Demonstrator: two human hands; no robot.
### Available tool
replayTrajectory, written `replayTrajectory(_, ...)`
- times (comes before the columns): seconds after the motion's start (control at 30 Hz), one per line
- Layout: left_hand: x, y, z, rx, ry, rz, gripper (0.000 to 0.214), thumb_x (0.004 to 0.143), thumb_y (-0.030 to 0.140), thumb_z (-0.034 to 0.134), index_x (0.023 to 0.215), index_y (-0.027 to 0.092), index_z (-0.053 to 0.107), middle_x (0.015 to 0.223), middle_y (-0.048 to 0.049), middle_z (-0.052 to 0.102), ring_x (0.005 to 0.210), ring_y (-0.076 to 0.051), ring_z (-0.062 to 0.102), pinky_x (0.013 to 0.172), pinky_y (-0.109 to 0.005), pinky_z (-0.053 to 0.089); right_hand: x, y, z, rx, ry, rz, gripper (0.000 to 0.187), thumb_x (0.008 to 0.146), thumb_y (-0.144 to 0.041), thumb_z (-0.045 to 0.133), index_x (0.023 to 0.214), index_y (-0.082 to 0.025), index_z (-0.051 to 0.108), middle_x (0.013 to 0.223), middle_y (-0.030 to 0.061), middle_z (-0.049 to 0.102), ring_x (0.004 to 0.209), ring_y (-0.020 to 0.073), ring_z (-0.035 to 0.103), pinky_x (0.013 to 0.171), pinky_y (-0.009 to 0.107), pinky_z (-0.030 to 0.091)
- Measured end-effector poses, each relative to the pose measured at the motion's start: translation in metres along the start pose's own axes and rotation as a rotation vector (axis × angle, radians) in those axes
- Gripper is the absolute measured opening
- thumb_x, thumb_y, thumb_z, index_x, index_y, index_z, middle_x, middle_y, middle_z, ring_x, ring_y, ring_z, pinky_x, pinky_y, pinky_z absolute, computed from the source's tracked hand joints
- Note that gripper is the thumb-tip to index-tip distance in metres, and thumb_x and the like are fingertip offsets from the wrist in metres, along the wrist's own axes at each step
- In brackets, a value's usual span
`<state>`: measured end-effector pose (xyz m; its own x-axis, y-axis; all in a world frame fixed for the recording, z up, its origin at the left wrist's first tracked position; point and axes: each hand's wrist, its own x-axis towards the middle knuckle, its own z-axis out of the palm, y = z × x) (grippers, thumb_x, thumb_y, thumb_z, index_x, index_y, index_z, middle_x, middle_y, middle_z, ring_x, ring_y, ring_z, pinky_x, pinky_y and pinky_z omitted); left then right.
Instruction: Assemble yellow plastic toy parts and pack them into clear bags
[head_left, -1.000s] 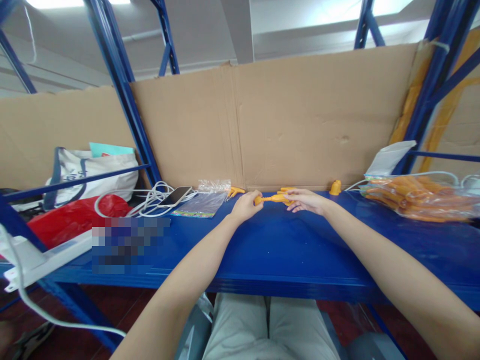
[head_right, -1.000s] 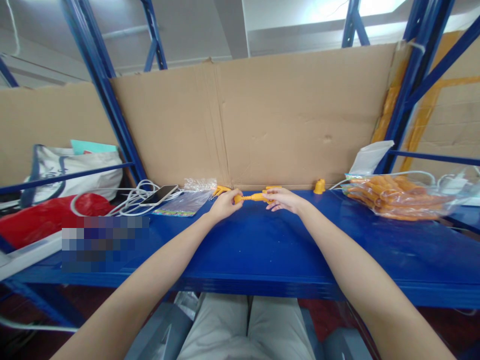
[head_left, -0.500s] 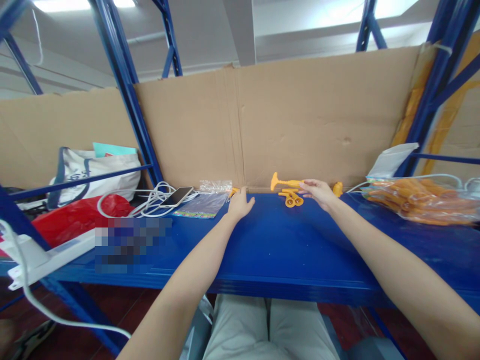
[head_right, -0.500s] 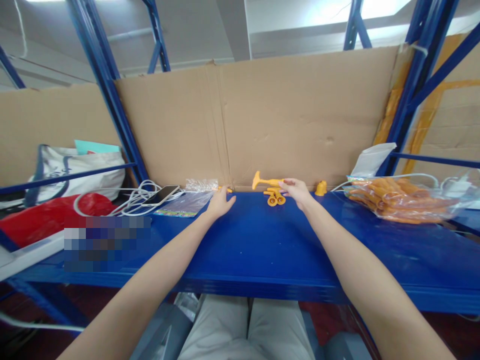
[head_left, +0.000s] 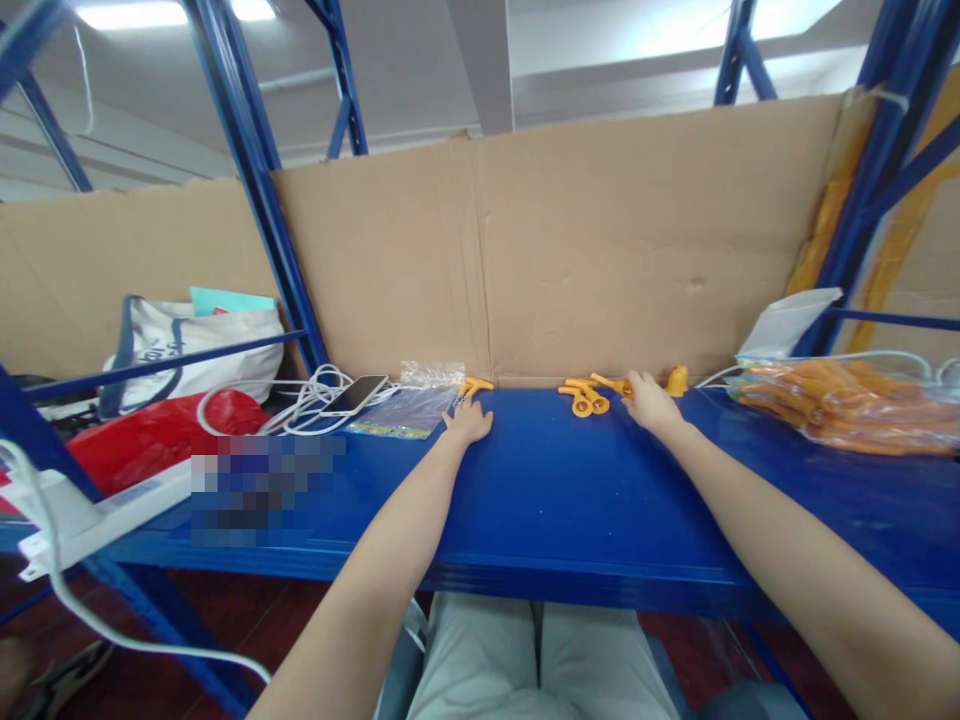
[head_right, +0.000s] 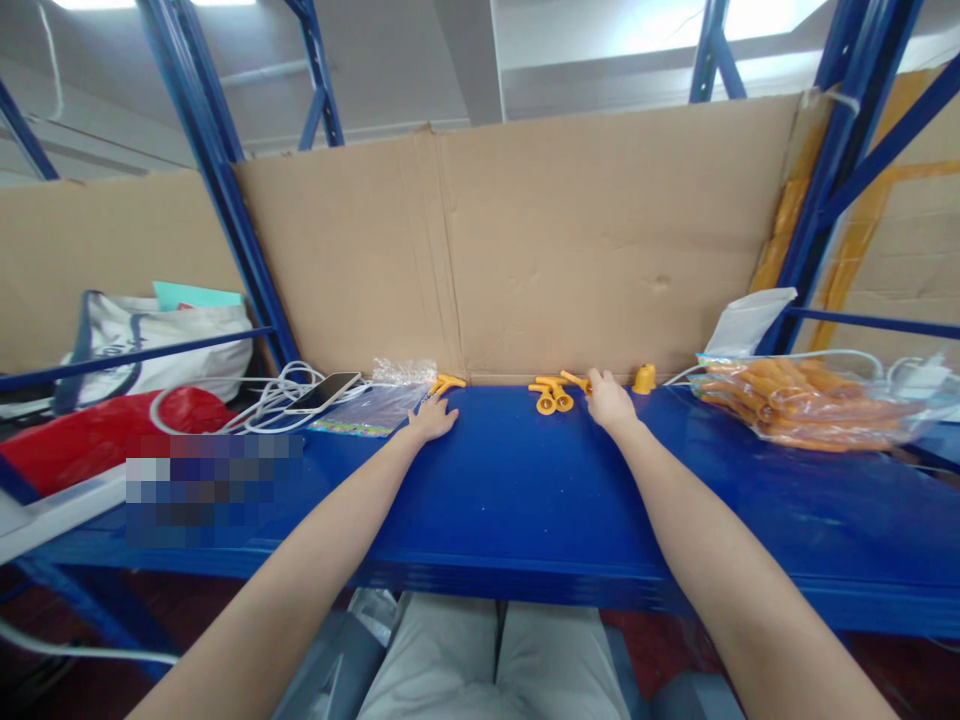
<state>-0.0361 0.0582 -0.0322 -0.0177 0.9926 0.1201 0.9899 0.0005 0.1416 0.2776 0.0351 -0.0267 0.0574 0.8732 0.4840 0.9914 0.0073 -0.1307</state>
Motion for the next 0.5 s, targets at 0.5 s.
replayTrajectory(0.5, 0.0, -0.004, 0.0, -0.031, 0.088, -0.077, 0.052, 0.091, 0.037, 0.037, 0.136, 0.014, 0.051, 0.153, -0.0168, 0.035, 0.14, -0.032, 0.034, 0.111, -0.052, 0.03, 0.007, 0.007, 0.015, 0.185, -0.2, -0.141, 0.047, 0.079, -0.016, 0.058, 0.126, -0.015, 0.058, 0.123, 0.0126, 0.066, 0.112, 0.0266, 0.062, 0.096, 0.034, 0.048)
